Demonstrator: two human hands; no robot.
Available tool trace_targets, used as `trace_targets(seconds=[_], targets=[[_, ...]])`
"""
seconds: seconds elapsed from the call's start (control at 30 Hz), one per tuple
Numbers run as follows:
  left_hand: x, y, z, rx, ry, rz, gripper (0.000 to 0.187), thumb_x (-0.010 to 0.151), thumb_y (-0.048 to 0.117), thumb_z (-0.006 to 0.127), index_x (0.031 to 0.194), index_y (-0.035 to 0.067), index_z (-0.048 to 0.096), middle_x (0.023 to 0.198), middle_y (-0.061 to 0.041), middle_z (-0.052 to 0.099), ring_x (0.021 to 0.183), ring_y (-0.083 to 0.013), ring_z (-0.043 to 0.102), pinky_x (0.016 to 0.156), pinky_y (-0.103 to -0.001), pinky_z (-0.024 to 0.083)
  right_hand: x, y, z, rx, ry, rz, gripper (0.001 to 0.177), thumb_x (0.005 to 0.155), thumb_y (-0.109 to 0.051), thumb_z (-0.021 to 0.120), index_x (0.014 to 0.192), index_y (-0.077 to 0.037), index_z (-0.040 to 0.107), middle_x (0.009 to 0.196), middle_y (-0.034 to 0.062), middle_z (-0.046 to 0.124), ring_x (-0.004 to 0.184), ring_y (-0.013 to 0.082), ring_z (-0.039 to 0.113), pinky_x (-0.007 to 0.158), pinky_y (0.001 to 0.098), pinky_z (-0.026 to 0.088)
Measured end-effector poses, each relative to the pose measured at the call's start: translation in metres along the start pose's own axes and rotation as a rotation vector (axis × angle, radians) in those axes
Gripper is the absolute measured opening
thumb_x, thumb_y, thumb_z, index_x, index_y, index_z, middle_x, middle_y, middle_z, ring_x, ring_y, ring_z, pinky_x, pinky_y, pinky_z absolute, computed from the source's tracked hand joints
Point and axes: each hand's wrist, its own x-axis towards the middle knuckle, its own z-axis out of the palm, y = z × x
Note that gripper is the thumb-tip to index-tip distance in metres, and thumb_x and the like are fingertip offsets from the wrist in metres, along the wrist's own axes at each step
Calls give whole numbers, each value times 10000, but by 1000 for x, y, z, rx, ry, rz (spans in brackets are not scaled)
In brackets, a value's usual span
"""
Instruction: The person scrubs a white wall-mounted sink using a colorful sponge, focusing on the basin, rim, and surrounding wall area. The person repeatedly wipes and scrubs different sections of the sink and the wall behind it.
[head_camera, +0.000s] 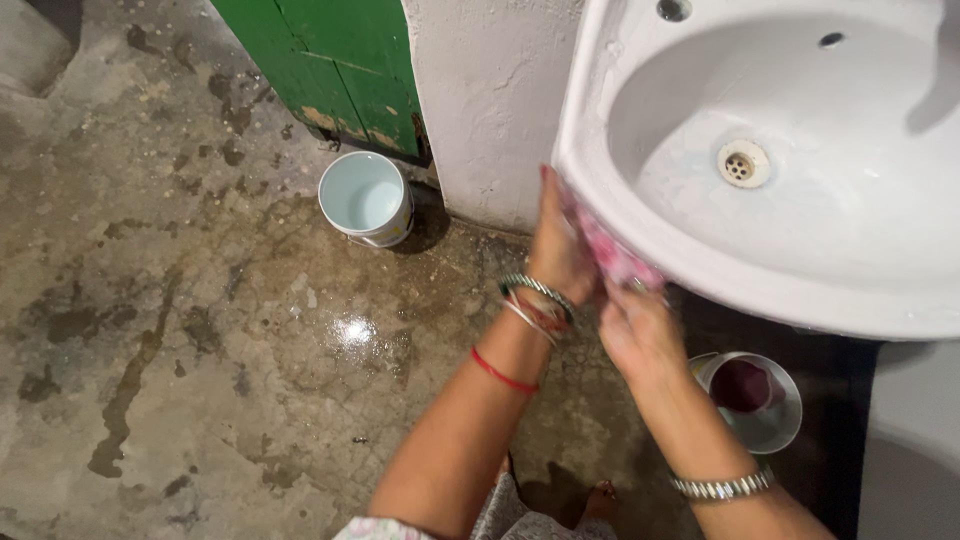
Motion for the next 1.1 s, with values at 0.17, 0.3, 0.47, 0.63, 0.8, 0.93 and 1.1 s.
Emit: trace_targets(seconds=[0.17, 0.3, 0.47, 0.63, 0.8, 0.93, 1.1], targets=[[31, 31, -18, -82, 99, -53, 896, 1002, 714, 188, 1450, -19, 441, 1227, -254, 608, 1203, -355, 613, 1003, -506, 539, 63, 33, 25, 36, -102, 78, 419, 896, 195, 571, 1242, -41, 594, 1256, 133, 641, 1180, 254, 621, 1042, 356, 553], [23, 11, -18, 11, 2, 46, 889, 1033, 707, 226, 1475, -28, 460, 1242, -259, 628, 1230, -351, 618, 1058, -501, 534, 42, 15, 13, 89, -110, 43, 477, 887, 234, 559, 1266, -52, 602, 1324, 115, 631, 1259, 233, 605, 1068, 325, 535], [-3, -23, -10, 45, -51, -2, 857, 955, 707, 248, 1568, 114, 326, 1473, -117, 516, 1415, -279, 463, 1184, -498, 398, -16, -18, -6, 36, 51, 38, 487, 849, 175, 551, 1257, -80, 628, 1344, 106, 644, 1252, 247, 625, 1027, 368, 565], [21, 12, -20, -47, -84, -3, 1041, 957, 791, 194, 1549, -50, 358, 1450, -285, 506, 1423, -378, 441, 1137, -534, 391, 37, 12, 12, 198, -126, 89, 485, 877, 238, 557, 1268, -43, 620, 1353, 110, 636, 1265, 235, 621, 1081, 332, 548], [37, 34, -23, -25, -79, -19, 1051, 948, 797, 158, 1526, -59, 354, 1457, -326, 478, 1423, -435, 430, 1140, -596, 373, 57, 25, 22, 152, -85, 40, 474, 856, 250, 560, 1231, -31, 630, 1336, 112, 638, 1267, 240, 616, 1070, 330, 535], [1, 3, -7, 67, -80, -56, 988, 908, 797, 176, 1590, 85, 250, 1586, -233, 385, 1499, -372, 338, 1215, -541, 306, -4, -6, 4, 86, -32, 47, 520, 819, 202, 550, 1241, -94, 617, 1324, 130, 641, 1237, 260, 626, 1034, 360, 552], [-3, 0, -6, -33, -18, -86, 977, 897, 792, 189, 1603, 116, 182, 1613, -191, 330, 1521, -347, 309, 1227, -552, 317, -14, -10, 12, 110, -4, 22, 528, 844, 205, 538, 1297, -61, 590, 1366, 137, 620, 1281, 263, 609, 1081, 371, 528]])
